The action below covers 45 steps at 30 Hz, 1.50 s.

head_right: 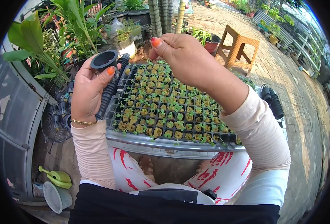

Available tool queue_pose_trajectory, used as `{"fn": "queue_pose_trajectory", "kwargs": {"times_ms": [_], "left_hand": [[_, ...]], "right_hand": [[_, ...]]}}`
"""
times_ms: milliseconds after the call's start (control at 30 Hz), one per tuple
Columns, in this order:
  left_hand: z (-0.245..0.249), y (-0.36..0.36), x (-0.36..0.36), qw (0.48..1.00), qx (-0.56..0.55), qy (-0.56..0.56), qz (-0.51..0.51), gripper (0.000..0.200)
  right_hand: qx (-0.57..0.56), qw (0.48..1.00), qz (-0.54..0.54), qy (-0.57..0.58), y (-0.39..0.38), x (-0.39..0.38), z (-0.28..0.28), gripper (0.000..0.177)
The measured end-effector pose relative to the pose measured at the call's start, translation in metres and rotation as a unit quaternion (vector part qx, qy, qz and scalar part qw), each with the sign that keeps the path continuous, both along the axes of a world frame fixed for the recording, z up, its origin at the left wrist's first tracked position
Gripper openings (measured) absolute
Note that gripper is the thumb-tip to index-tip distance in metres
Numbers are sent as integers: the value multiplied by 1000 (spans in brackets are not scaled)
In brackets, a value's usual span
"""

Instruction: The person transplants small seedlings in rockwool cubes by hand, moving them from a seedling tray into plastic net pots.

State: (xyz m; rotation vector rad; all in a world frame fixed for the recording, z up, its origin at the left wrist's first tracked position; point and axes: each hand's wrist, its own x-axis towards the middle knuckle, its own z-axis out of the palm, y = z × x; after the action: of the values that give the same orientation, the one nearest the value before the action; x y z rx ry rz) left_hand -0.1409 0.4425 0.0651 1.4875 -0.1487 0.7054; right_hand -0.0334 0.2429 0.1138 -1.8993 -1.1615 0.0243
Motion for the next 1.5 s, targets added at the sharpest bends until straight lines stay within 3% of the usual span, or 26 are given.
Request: {"fn": "queue_pose_trajectory", "kwargs": {"times_ms": [100,133,300,500,700,767,1500], "left_hand": [[-9,14,-6,999,-41,8,0,36],[-12,19,-8,998,-57,5,0,36],[-16,42,-19,997,-72,20,18,36],[-23,46,-21,997,-71,7,-8,56],[-24,49,-27,997,-69,25,-39,53],[-24,48,-30,996,-71,33,-48,52],[-27,54,-35,995,-89,3,-40,57]], "right_hand": [[23,998,9,-61,31,0,-6,31],[-12,1000,1,1,35,-4,-3,28],[6,1000,3,27,55,-14,-23,18],[2,985,90,146,52,-41,-37,12],[-54,980,164,102,54,-50,-42,11],[-45,972,230,-9,55,-50,-46,8],[-126,956,261,-48,67,-53,-65,5]]}}
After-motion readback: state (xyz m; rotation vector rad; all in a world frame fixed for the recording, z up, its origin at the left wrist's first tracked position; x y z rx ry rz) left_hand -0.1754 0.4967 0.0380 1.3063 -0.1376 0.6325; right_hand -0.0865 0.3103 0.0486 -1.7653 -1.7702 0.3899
